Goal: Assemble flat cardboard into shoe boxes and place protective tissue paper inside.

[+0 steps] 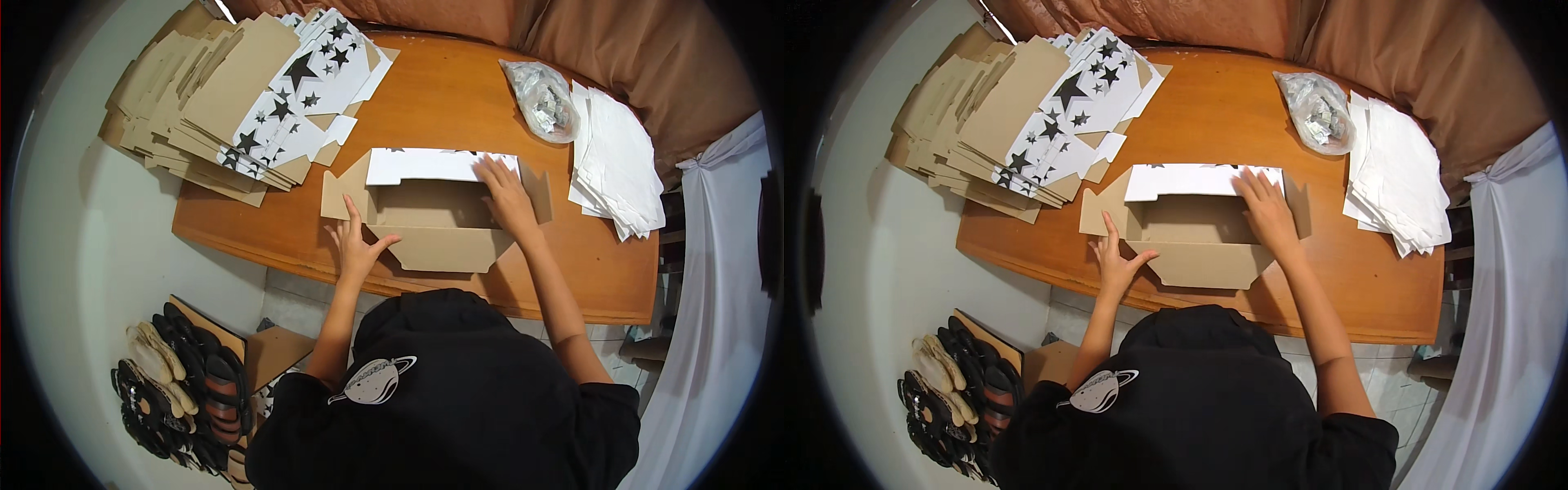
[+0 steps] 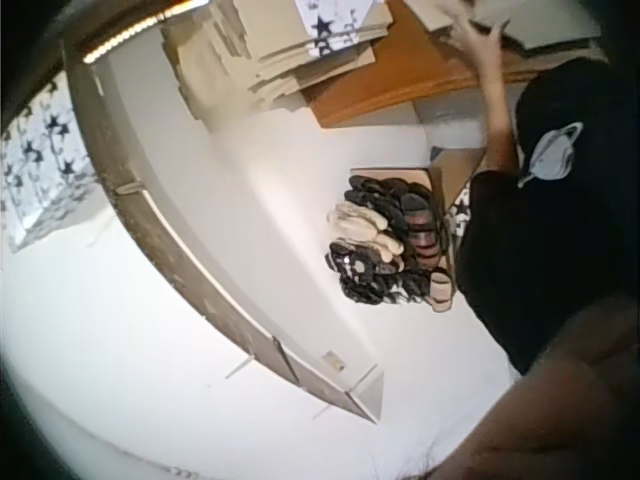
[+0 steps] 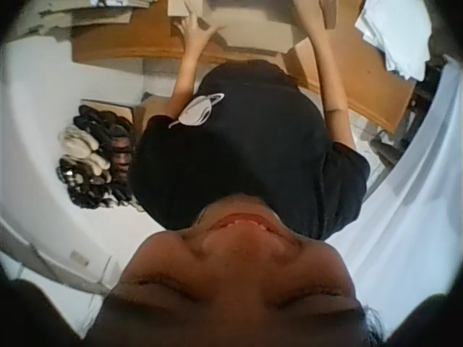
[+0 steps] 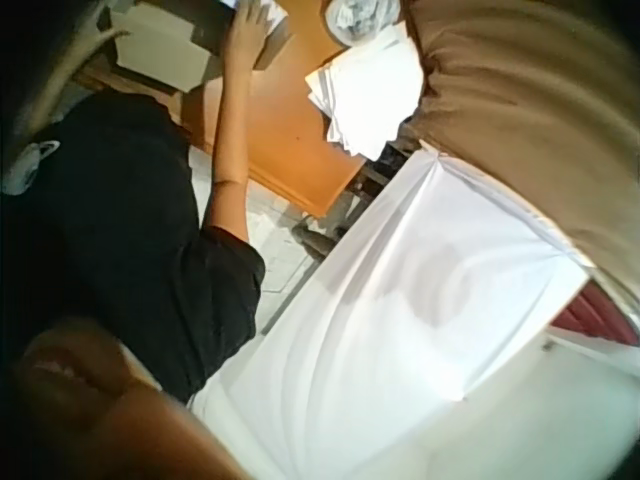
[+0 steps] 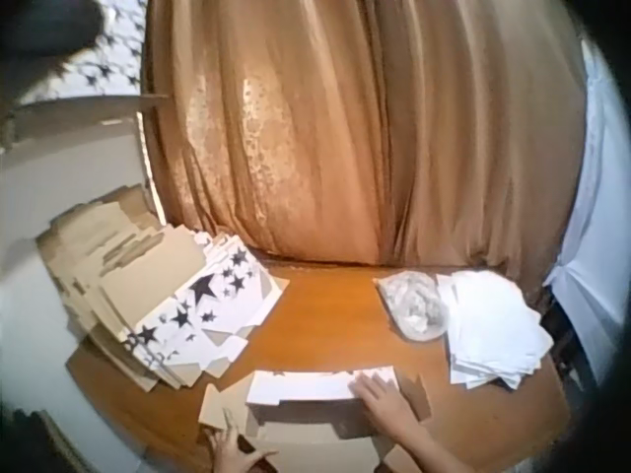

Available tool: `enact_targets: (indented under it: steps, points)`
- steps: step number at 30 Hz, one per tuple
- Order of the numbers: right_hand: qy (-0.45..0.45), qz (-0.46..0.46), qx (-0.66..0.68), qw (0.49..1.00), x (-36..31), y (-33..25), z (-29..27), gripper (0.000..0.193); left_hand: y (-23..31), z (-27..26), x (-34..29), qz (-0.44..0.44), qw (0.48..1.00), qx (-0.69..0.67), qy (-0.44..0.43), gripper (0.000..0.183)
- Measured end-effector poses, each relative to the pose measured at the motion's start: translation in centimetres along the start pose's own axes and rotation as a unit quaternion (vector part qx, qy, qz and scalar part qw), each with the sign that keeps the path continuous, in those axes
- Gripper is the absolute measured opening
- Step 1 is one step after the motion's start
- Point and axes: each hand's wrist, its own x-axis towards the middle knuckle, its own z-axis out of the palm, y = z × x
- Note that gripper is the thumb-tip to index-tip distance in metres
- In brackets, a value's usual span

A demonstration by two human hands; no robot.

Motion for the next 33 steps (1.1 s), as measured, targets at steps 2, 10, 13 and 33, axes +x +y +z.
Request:
enact_targets:
  steps: [2,10,13,33]
  points:
    - [-0.017,-0.004,-0.028,0.999,0.6,-0.9,0.8,0.064,-0.4,0.2,-0.2,0.008,1.000,0.024,0.007,0.124]
    - [-0.050,0.015,-0.039,0.998,0.4,-0.1,3.0,0.066,-0.4,0.0,-0.2,0.022,0.995,0.096,0.023,0.121]
    - [-0.028,0.033,-0.038,0.998,0.9,-1.2,2.2,0.071,-0.8,-0.1,-0.1,0.070,0.993,0.088,0.036,0.115]
    - [-0.240,0.013,-0.077,0.968,3.8,-0.3,-0.5,0.084,1.7,-3.0,2.8,0.185,0.965,0.057,-0.175,0.055]
